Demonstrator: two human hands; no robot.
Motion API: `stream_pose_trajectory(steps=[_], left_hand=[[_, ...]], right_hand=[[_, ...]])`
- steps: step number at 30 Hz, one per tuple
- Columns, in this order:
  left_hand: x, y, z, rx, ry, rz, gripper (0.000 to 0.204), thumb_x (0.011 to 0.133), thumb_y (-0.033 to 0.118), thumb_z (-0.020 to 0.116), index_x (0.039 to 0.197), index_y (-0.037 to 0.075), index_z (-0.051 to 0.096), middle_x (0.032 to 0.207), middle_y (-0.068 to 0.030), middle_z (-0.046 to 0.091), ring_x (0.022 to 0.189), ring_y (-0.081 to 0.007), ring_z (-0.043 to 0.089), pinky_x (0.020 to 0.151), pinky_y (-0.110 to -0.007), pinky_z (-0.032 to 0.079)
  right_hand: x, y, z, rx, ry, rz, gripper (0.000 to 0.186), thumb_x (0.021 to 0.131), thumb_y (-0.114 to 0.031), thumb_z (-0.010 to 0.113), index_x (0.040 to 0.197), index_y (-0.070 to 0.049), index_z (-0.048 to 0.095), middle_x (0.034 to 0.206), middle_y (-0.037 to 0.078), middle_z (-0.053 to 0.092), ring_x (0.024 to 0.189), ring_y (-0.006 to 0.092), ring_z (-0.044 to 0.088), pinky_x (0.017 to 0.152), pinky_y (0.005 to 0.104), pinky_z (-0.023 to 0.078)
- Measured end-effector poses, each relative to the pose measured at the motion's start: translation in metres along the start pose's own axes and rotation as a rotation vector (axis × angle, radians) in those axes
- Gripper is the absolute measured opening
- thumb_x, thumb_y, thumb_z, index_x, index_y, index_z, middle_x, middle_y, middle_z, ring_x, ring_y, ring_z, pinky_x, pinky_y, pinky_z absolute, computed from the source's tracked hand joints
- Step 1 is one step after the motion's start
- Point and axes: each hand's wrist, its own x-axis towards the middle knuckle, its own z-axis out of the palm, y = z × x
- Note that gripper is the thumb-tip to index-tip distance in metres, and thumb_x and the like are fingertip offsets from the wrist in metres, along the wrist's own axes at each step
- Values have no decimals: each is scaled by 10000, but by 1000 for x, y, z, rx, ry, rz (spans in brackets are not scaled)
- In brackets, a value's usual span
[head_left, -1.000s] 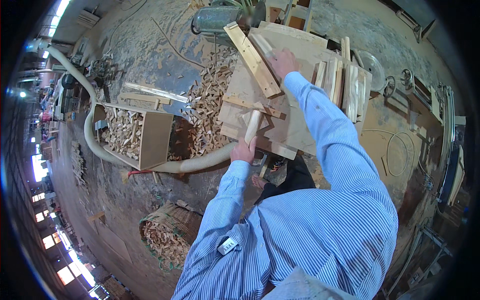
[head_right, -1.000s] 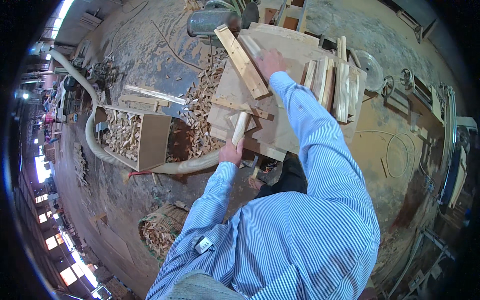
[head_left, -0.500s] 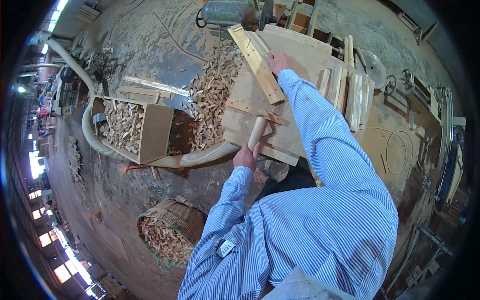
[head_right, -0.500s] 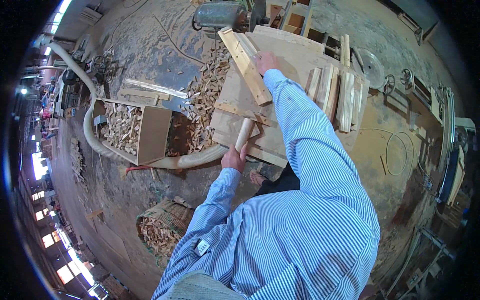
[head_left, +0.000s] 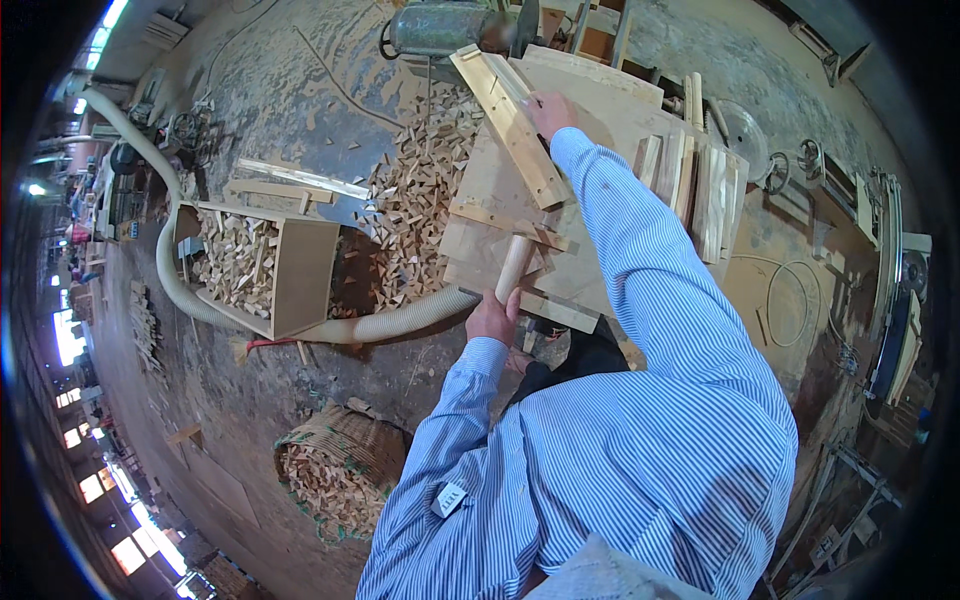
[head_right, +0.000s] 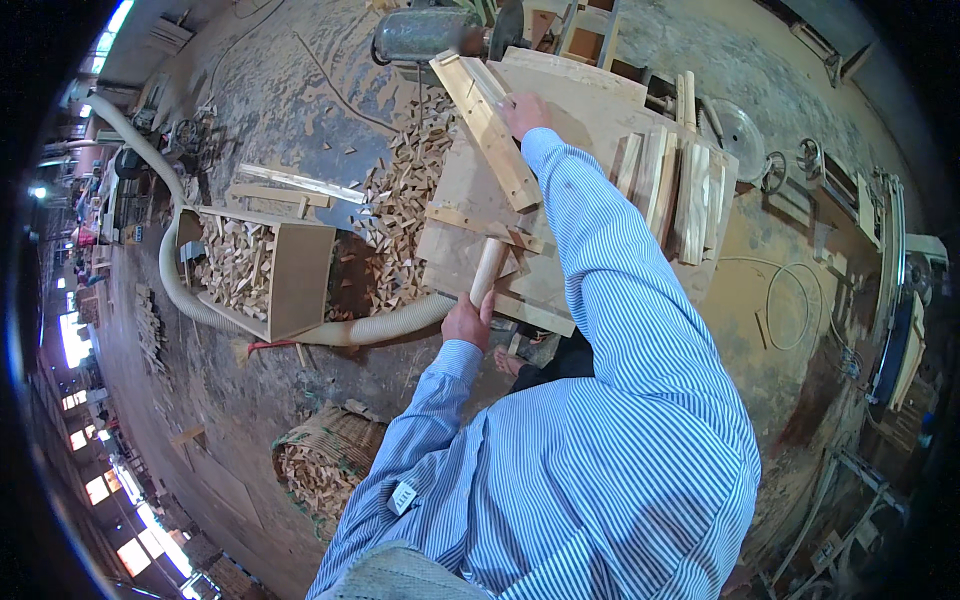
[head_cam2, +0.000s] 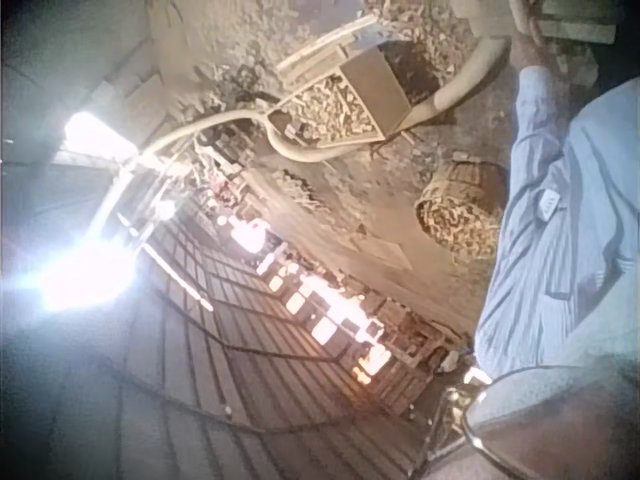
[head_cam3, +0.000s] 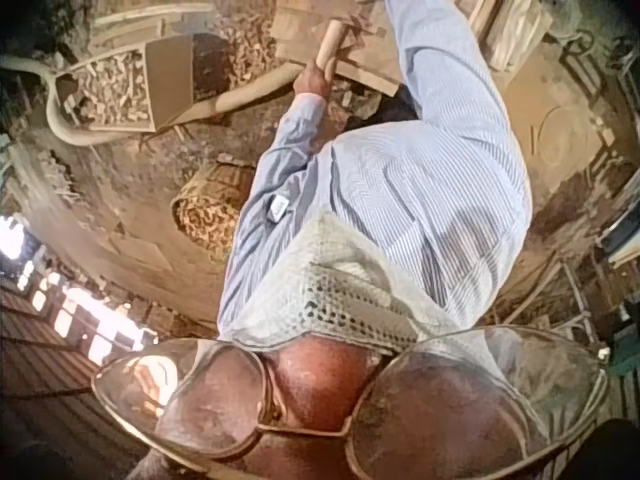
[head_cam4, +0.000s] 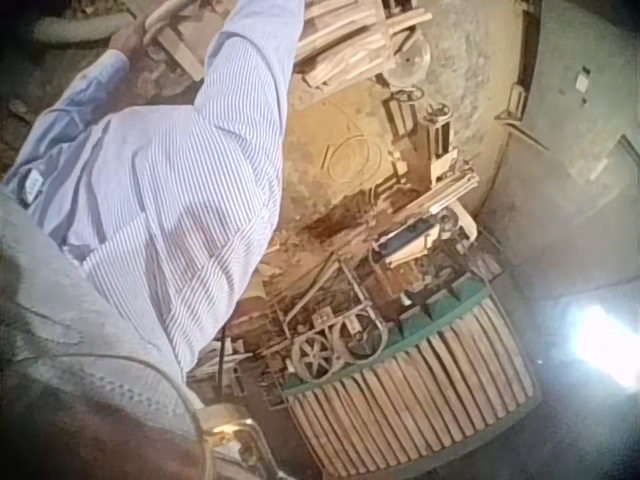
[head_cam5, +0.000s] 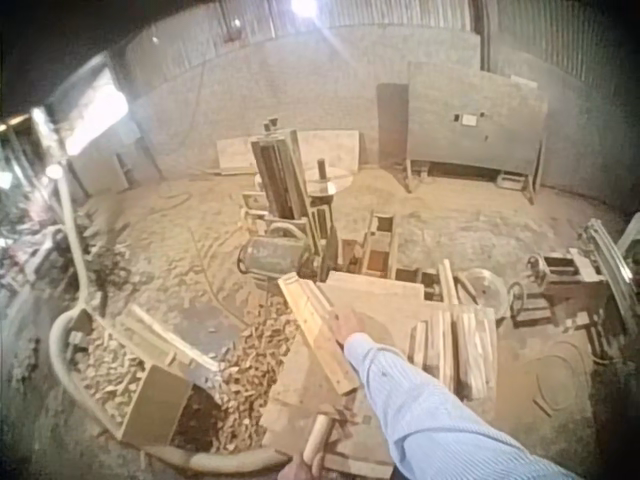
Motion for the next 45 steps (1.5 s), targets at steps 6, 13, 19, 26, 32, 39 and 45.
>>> stream_pose_trajectory(steps=[6, 13, 19, 26, 32, 39, 45], left_hand=[[31, 30, 1, 42, 28, 21, 588, 988, 591, 513, 1002, 5, 560, 792, -263, 696, 771, -451, 694, 688, -543, 545], [69, 61, 5, 49, 21, 0, 602, 999, 608, 478, 1020, 12, 563, 850, -291, 688, 828, -481, 678, 729, -559, 529], [79, 72, 8, 45, 81, 30, 612, 997, 609, 480, 981, 4, 569, 817, -287, 683, 793, -485, 671, 707, -564, 525], [68, 63, 9, 37, 120, 74, 624, 990, 620, 477, 978, 3, 574, 815, -289, 683, 780, -487, 669, 701, -572, 522], [44, 45, 4, 48, 77, 34, 608, 995, 603, 472, 998, 4, 573, 851, -305, 686, 816, -491, 672, 738, -590, 515], [13, 18, 3, 22, 47, 25, 598, 988, 602, 496, 992, 9, 568, 841, -292, 687, 799, -486, 671, 721, -580, 519], [-2, 1, 3, 19, 52, 24, 581, 982, 588, 534, 937, 10, 573, 790, -265, 684, 763, -467, 675, 686, -557, 531]], right_hand=[[39, 15, -10, 46, 22, 7, 328, 933, -372, 649, 1104, -117, 765, 1143, 201, 699, 1089, 385, 648, 967, 489, 491], [83, 30, -20, -32, 65, -27, 324, 945, -369, 616, 1167, -172, 747, 1125, 188, 703, 1054, 386, 658, 943, 476, 512], [86, 29, -41, -31, 26, -57, 346, 939, -382, 620, 1193, -177, 735, 1172, 189, 700, 1052, 389, 667, 948, 479, 515], [47, 29, -76, -166, 40, 4, 350, 910, -360, 654, 1157, -122, 726, 1221, 218, 657, 1116, 378, 633, 977, 488, 502], [-3, 31, -68, -178, 107, -124, 329, 919, -337, 648, 1144, -111, 728, 1124, 236, 677, 1079, 418, 631, 952, 498, 509], [-25, 22, -26, 35, 36, -19, 425, 943, -410, 644, 1223, -98, 715, 1151, 199, 701, 1067, 379, 657, 947, 463, 505], [6, 15, 7, 4, 34, -22, 428, 948, -408, 637, 1231, -95, 711, 1148, 211, 702, 1075, 387, 659, 957, 461, 504]])
